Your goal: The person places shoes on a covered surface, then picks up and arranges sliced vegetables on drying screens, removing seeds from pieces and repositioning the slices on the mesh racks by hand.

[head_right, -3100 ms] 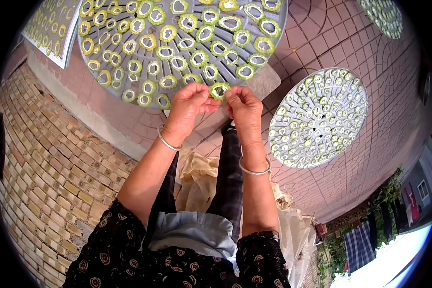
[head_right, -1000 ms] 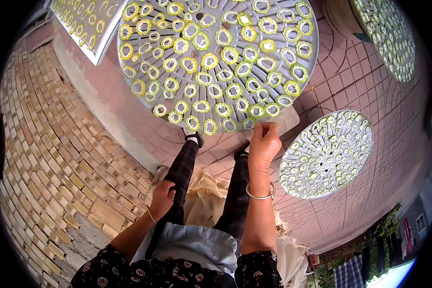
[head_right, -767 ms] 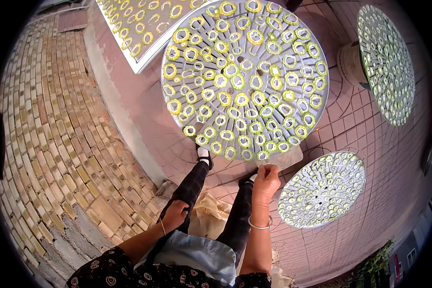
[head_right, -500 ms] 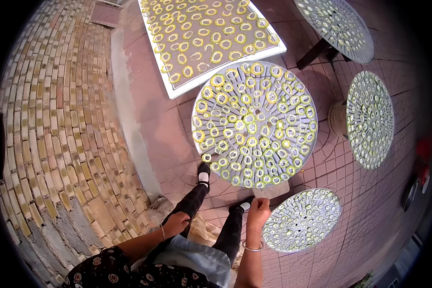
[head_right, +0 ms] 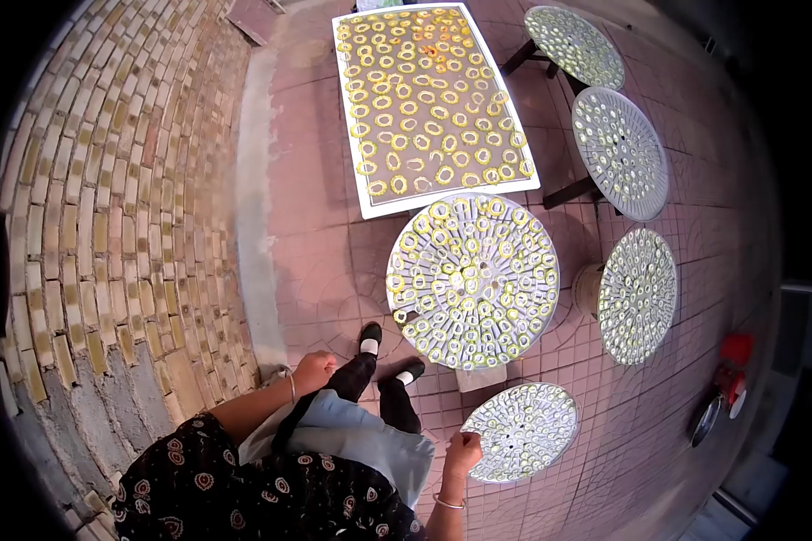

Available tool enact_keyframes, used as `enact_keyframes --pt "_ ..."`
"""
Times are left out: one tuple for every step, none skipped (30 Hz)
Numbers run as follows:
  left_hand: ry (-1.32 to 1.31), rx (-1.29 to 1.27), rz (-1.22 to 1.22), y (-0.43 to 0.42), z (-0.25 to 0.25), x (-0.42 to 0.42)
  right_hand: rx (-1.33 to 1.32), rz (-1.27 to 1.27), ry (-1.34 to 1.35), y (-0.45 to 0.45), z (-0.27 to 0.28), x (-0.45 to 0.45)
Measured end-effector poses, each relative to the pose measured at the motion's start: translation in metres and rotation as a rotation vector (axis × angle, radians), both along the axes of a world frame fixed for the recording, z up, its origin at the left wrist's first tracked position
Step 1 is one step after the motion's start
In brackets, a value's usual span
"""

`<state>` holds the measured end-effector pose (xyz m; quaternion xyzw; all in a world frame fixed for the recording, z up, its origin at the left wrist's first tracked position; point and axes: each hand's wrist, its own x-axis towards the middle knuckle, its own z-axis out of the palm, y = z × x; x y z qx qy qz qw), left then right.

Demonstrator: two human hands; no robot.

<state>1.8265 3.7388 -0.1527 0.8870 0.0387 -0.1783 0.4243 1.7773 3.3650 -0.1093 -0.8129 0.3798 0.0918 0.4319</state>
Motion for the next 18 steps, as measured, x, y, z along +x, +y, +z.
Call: enact_keyframes --pt "0.042 0.04 -0.008 0.008 -0.002 -0.004 0.005 0.008 0.004 0.0 0.002 0.002" --pt "0.047 0.07 0.001 0.016 0.001 -0.011 0.01 0.017 0.019 0.0 0.006 -0.002" --pt "0.056 0.098 0.012 0.022 0.005 -0.019 0.048 -0.02 -0.007 0.009 0.02 0.009" --pt "0.061 0.129 0.024 0.028 0.01 -0.024 0.043 0.014 0.023 0.009 0.021 0.015" --pt "0.08 0.144 0.049 0.036 0.019 -0.031 -0.002 0.085 0.001 0.007 0.01 0.019" --pt "0.119 0.174 0.071 0.041 0.025 -0.044 -0.046 0.155 -0.02 0.004 0.002 0.023" --pt "0.154 0.208 0.087 0.049 0.029 -0.055 0.003 0.171 -0.036 0.009 0.006 0.039" --pt "0.192 0.239 0.102 0.057 0.034 -0.069 0.048 0.185 -0.047 0.012 0.013 0.052" --pt "0.238 0.208 0.127 0.062 0.04 -0.081 -0.008 0.238 -0.089 0.006 0.004 0.057" --pt "0.257 0.222 0.142 0.064 0.046 -0.085 -0.061 0.292 -0.141 0.003 -0.017 0.066" --pt "0.279 0.235 0.157 0.066 0.056 -0.091 -0.116 0.344 -0.192 0.005 -0.028 0.072" --pt "0.3 0.246 0.171 0.067 0.062 -0.097 -0.108 0.365 -0.204 0.011 -0.026 0.081" --pt "0.308 0.262 0.21 0.069 0.061 -0.104 -0.102 0.384 -0.219 0.018 -0.021 0.091" --pt "0.313 0.274 0.247 0.07 0.056 -0.111 -0.1 0.401 -0.236 0.023 -0.015 0.099" --pt "0.314 0.284 0.285 0.072 0.051 -0.112 -0.087 0.38 -0.187 0.025 -0.018 0.103" --pt "0.296 0.282 0.285 0.077 0.045 -0.11 -0.096 0.402 -0.19 0.03 -0.015 0.108" --pt "0.282 0.28 0.285 0.083 0.039 -0.11 -0.106 0.425 -0.187 0.036 -0.013 0.11" --pt "0.266 0.279 0.285 0.09 0.041 -0.1 -0.115 0.447 -0.186 0.045 -0.009 0.114"
